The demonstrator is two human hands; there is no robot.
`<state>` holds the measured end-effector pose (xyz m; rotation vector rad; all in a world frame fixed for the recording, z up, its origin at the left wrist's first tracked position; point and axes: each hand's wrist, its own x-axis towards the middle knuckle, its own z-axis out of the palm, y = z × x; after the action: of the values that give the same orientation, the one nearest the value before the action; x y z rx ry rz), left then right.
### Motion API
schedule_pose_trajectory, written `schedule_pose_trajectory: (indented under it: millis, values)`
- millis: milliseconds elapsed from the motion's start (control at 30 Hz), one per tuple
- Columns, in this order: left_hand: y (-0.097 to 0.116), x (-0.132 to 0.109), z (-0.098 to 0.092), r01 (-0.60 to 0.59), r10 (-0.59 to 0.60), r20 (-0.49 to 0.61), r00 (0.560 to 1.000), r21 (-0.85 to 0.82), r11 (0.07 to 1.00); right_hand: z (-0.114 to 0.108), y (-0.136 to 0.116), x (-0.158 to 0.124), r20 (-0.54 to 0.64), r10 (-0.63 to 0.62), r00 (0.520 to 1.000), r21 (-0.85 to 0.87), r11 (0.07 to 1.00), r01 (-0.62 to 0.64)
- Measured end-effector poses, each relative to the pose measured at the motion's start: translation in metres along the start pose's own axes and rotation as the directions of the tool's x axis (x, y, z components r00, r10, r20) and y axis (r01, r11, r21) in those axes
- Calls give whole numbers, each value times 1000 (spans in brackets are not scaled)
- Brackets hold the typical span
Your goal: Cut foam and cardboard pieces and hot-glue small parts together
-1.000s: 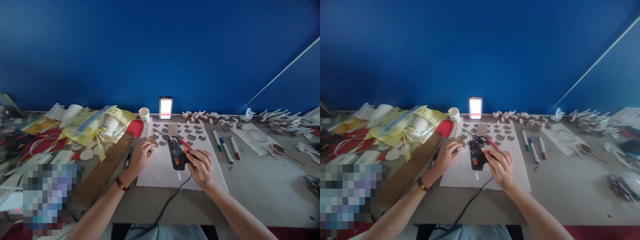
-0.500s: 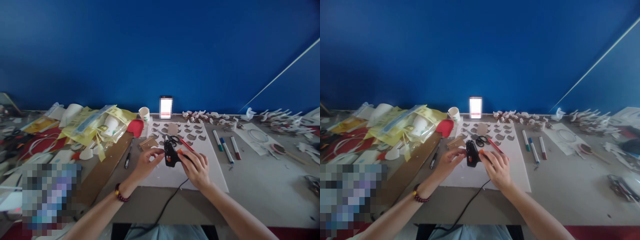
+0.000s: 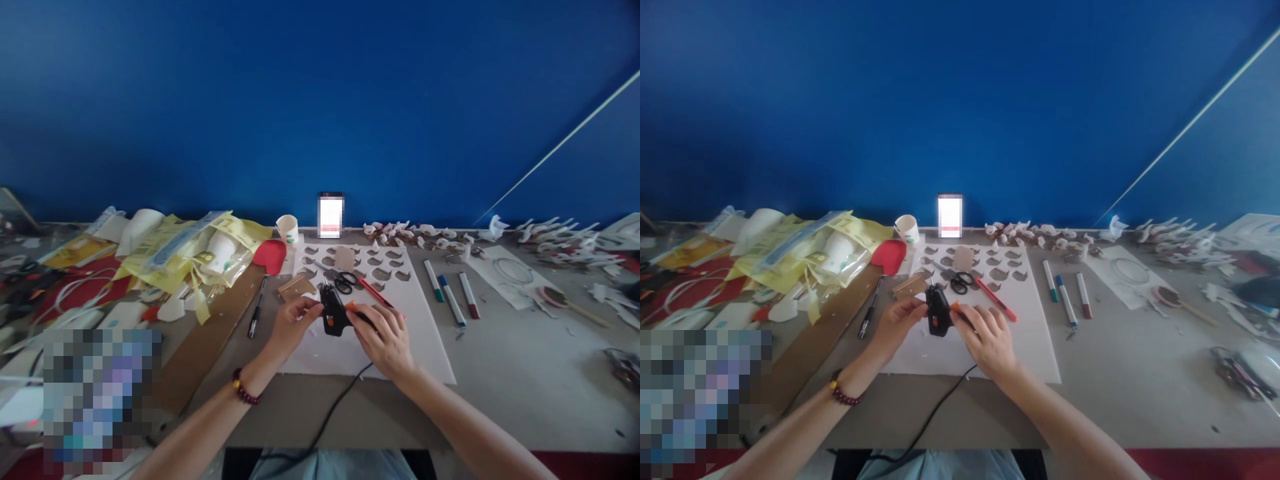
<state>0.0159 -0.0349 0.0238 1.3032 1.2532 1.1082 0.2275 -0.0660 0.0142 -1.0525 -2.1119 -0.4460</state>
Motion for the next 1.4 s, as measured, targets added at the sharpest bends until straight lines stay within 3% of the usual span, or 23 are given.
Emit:
schedule_pose_trajectory:
  millis: [267,533,667,867,1067,1167,1233,1300,1400]
  values:
    - [6,-2,0,24,-23,11,1000,-106,994,-1,-3,7,-58,58,997,50,997,-55]
    - [3,0,-2,-10,10,3,1000,-61,998,5,-1,4,-36,195,980,209,960,-184]
    - [7,-3,-5,-94,98,81,992,-50,994,4,-2,5,-26,214,976,226,953,-203]
    - [14,-13,-8,-343,284,282,916,186,921,4,-2,7,-66,273,960,313,919,-240]
    - [10,-17,-3,-597,398,463,792,448,666,6,-2,7,-106,301,948,360,900,-246]
    - [6,-17,-1,-683,443,526,726,481,549,5,-2,6,-112,299,948,367,899,-241]
    - [4,-18,0,-715,455,558,694,465,522,4,-3,7,-116,296,948,365,900,-236]
    - [4,-18,0,-713,482,531,697,442,544,4,-2,7,-121,289,950,361,904,-229]
    - [9,-18,-2,-655,515,417,749,344,673,4,-2,7,-127,265,956,350,914,-206]
